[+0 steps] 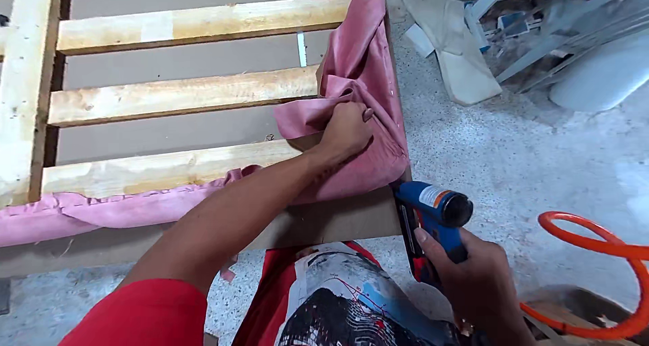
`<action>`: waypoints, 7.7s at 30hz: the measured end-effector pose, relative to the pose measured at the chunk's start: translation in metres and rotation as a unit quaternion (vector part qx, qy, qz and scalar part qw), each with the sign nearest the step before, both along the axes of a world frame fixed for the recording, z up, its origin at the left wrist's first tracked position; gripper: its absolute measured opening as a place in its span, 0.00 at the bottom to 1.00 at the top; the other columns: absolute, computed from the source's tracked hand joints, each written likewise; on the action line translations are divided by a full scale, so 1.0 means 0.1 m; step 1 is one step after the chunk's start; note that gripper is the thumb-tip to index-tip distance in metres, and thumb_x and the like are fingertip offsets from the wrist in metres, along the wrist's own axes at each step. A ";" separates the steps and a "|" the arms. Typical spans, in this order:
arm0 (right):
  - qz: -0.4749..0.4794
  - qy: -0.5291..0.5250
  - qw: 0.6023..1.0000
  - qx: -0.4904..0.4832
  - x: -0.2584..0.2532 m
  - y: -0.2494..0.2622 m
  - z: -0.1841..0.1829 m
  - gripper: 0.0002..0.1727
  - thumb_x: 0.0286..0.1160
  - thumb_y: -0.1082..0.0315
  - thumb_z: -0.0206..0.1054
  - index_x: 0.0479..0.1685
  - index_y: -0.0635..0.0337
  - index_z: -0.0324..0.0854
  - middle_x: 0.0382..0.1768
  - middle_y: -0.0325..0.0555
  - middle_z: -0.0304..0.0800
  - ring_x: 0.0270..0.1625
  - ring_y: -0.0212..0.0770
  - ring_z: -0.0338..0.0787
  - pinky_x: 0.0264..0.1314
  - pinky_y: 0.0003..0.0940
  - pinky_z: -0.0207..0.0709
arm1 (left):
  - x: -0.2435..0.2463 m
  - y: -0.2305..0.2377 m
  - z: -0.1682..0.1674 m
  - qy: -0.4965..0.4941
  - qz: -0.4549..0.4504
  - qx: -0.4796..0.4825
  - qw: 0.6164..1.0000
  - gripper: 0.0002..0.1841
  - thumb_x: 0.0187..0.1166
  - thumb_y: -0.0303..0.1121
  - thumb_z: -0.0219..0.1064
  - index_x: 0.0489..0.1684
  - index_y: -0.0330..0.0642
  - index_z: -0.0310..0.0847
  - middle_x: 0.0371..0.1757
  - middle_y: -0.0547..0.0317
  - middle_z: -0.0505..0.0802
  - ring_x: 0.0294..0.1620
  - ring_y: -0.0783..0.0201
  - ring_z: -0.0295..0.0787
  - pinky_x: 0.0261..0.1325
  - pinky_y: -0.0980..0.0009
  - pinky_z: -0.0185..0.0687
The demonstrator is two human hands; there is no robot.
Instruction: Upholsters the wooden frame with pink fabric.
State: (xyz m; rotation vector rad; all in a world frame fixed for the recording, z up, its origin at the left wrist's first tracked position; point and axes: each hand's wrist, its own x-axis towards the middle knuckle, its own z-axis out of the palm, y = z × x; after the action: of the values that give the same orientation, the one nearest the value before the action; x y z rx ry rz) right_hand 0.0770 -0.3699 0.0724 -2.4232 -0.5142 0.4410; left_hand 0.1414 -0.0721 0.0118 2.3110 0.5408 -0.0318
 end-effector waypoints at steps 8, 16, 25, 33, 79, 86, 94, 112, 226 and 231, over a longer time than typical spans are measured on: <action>-0.020 -0.035 0.997 0.066 -0.24 0.29 0.09 0.22 0.80 0.42 0.64 0.32 0.51 0.86 0.16 0.28 0.85 0.15 0.26 0.84 0.13 0.30 0.81 | 0.15 0.10 -0.14 0.010 -0.153 0.010 0.988 0.13 0.83 0.35 0.61 0.31 0.38 0.85 0.32 0.49 0.90 0.40 0.50 0.90 0.46 0.48 0.85; -0.025 -0.034 0.999 -0.009 -0.13 0.72 0.12 0.23 0.80 0.40 0.62 0.26 0.46 0.84 0.14 0.26 0.82 0.14 0.24 0.82 0.11 0.29 0.77 | 0.10 0.15 -0.06 0.085 -0.165 0.070 0.980 0.11 0.81 0.37 0.62 0.42 0.40 0.87 0.43 0.45 0.91 0.51 0.46 0.92 0.49 0.44 0.87; -0.010 -0.071 0.996 -0.045 -0.37 1.06 0.18 0.19 0.78 0.46 0.66 0.28 0.50 0.86 0.14 0.26 0.81 0.15 0.20 0.80 0.13 0.24 0.73 | 0.10 0.21 -0.06 0.087 -0.212 0.047 0.972 0.09 0.80 0.35 0.63 0.39 0.41 0.87 0.41 0.48 0.91 0.49 0.48 0.91 0.46 0.47 0.87; -0.036 -0.041 0.997 -0.057 -0.50 1.19 0.34 0.18 0.76 0.49 0.70 0.31 0.54 0.88 0.16 0.31 0.84 0.18 0.24 0.83 0.17 0.27 0.77 | 0.13 0.23 -0.06 0.096 -0.218 0.033 0.971 0.09 0.81 0.35 0.62 0.38 0.42 0.86 0.40 0.50 0.90 0.48 0.49 0.91 0.43 0.49 0.87; -0.074 -0.003 0.994 -0.081 -0.28 1.05 0.36 0.18 0.81 0.43 0.65 0.35 0.46 0.87 0.16 0.26 0.87 0.14 0.28 0.86 0.12 0.33 0.83 | 0.16 0.23 -0.01 0.139 -0.236 0.031 0.961 0.09 0.76 0.35 0.67 0.32 0.39 0.84 0.41 0.44 0.90 0.46 0.43 0.91 0.38 0.43 0.86; -0.072 0.015 0.993 -0.092 -0.37 1.13 0.41 0.18 0.81 0.44 0.65 0.33 0.45 0.86 0.16 0.27 0.87 0.14 0.29 0.86 0.12 0.34 0.83 | 0.15 0.26 -0.03 0.119 -0.244 0.027 0.962 0.10 0.77 0.36 0.64 0.33 0.40 0.85 0.40 0.44 0.90 0.46 0.42 0.91 0.38 0.42 0.85; -0.069 0.011 0.993 -0.092 -0.49 1.28 0.37 0.16 0.80 0.46 0.67 0.32 0.45 0.87 0.16 0.25 0.86 0.14 0.27 0.85 0.12 0.32 0.82 | 0.17 0.29 -0.06 0.104 -0.251 0.015 0.962 0.10 0.78 0.36 0.64 0.32 0.40 0.85 0.40 0.45 0.90 0.46 0.43 0.90 0.39 0.43 0.85; -0.026 -0.006 0.995 -0.091 -0.84 1.51 0.42 0.15 0.79 0.51 0.71 0.36 0.53 0.88 0.19 0.29 0.88 0.18 0.25 0.86 0.17 0.29 0.83 | 0.18 0.36 -0.09 0.076 -0.254 -0.008 0.964 0.14 0.80 0.41 0.64 0.31 0.39 0.84 0.38 0.44 0.90 0.45 0.42 0.91 0.40 0.42 0.84; -0.092 0.037 0.995 -0.025 -1.15 1.43 0.46 0.13 0.80 0.53 0.72 0.37 0.53 0.87 0.22 0.32 0.91 0.21 0.29 0.89 0.21 0.32 0.87 | -1.00 1.44 0.03 0.077 -0.377 -0.116 0.916 0.19 0.77 0.64 0.67 0.36 0.61 0.88 0.22 0.77 0.86 0.23 0.76 0.83 0.27 0.69 0.83; -0.133 0.003 0.991 -0.026 -1.10 1.19 0.35 0.15 0.81 0.48 0.68 0.38 0.49 0.87 0.19 0.28 0.87 0.17 0.28 0.86 0.15 0.33 0.83 | -1.04 1.16 -0.08 -0.014 -0.345 -0.031 0.938 0.23 0.79 0.67 0.61 0.40 0.60 0.87 0.34 0.73 0.89 0.37 0.71 0.87 0.40 0.60 0.85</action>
State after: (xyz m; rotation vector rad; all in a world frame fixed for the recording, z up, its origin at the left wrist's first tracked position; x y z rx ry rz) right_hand -0.0329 -0.2507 0.1072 -2.4941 -0.1737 0.3512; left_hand 0.0374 0.0439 0.0043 2.3212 -0.3041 -0.3450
